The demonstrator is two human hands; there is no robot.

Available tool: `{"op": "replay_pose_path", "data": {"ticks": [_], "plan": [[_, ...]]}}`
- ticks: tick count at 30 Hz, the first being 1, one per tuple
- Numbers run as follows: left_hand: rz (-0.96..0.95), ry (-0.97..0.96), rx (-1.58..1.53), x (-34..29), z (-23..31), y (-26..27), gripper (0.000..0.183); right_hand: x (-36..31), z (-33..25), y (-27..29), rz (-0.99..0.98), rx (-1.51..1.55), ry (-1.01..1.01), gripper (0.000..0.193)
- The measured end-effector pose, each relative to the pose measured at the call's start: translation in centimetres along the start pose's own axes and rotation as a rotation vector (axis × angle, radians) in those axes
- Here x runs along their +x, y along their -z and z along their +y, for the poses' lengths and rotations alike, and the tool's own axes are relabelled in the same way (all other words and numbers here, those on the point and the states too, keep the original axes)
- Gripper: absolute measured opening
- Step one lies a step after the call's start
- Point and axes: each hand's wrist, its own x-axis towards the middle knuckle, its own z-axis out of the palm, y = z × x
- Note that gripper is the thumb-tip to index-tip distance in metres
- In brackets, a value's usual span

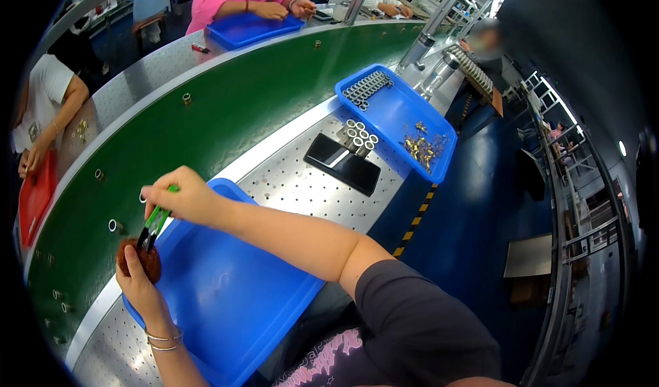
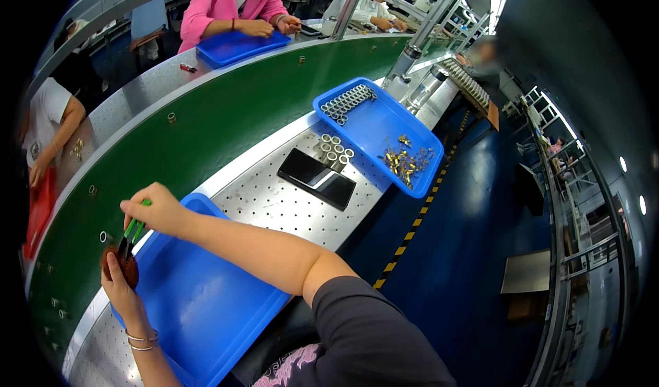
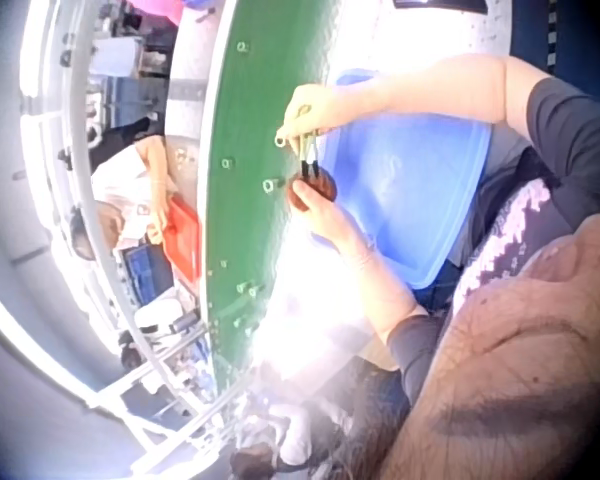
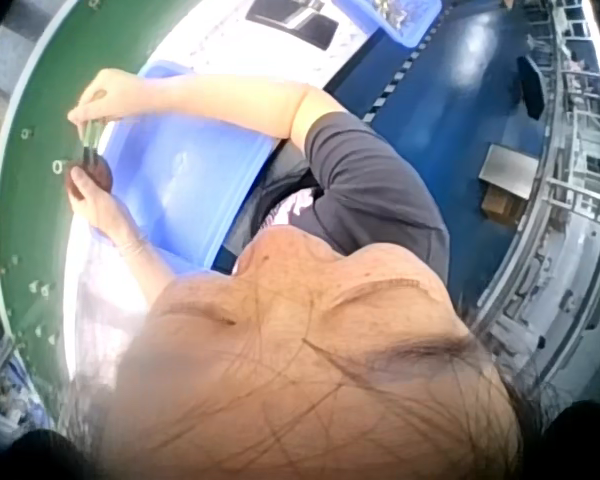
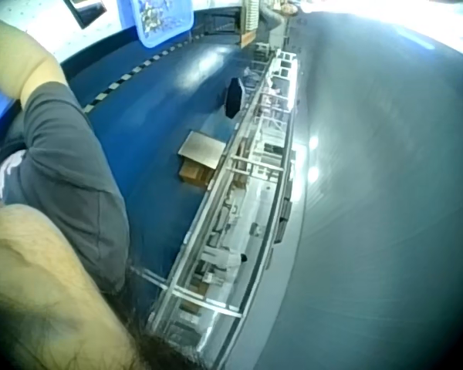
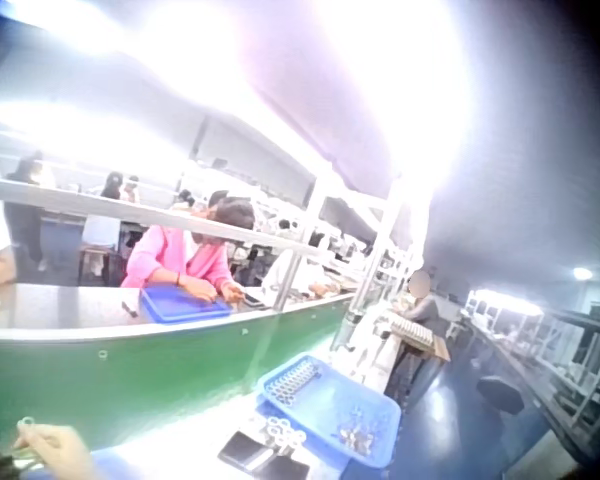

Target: The person uses green-handled pliers to manipulate a small brown object on a blue tray, then picks up a small metal cylinder and uses the pliers to adjust it. The person works at a curved assembly line with other workers visible in the background.

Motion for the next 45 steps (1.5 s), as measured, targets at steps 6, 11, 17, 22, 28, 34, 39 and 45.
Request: {"op": "replay_pose_path", "data": {"ticks": [6,11,17,22,28,34,39,45], "plan": [[-0.002,0.027,0.023,0.1,0.0,1.3,0.030,0.2,0.7,-1.2,-0.075,-0.064,0.074,0.032],[-0.071,0.037,0.057,0.6,-0.6,1.2,0.031,-0.2,0.5,-0.8,-0.030,-0.062,-0.015,0.032],[-0.048,-0.010,0.019,0.0,0.0,0.7,0.026,-0.3,-0.5,-1.2,-0.020,-0.071,-0.141,0.033],[-0.061,0.002,-0.028,-0.1,0.4,0.6,0.027,-0.6,-1.0,-1.4,0.024,-0.138,-0.109,0.032],[-0.095,-0.012,-0.012,0.2,1.0,0.5,0.026,-0.9,-0.3,-1.9,0.034,-0.154,-0.110,0.032],[-0.068,-0.026,0.003,0.3,0.7,0.9,0.026,-1.2,-0.4,-2.7,0.047,-0.204,-0.126,0.032],[-0.062,-0.035,0.010,0.1,0.8,0.8,0.028,-0.8,0.0,-2.0,0.029,-0.118,-0.164,0.032],[-0.070,-0.060,0.037,0.3,0.3,0.9,0.029,-0.4,-0.6,-1.6,0.080,-0.072,-0.232,0.027]]}}
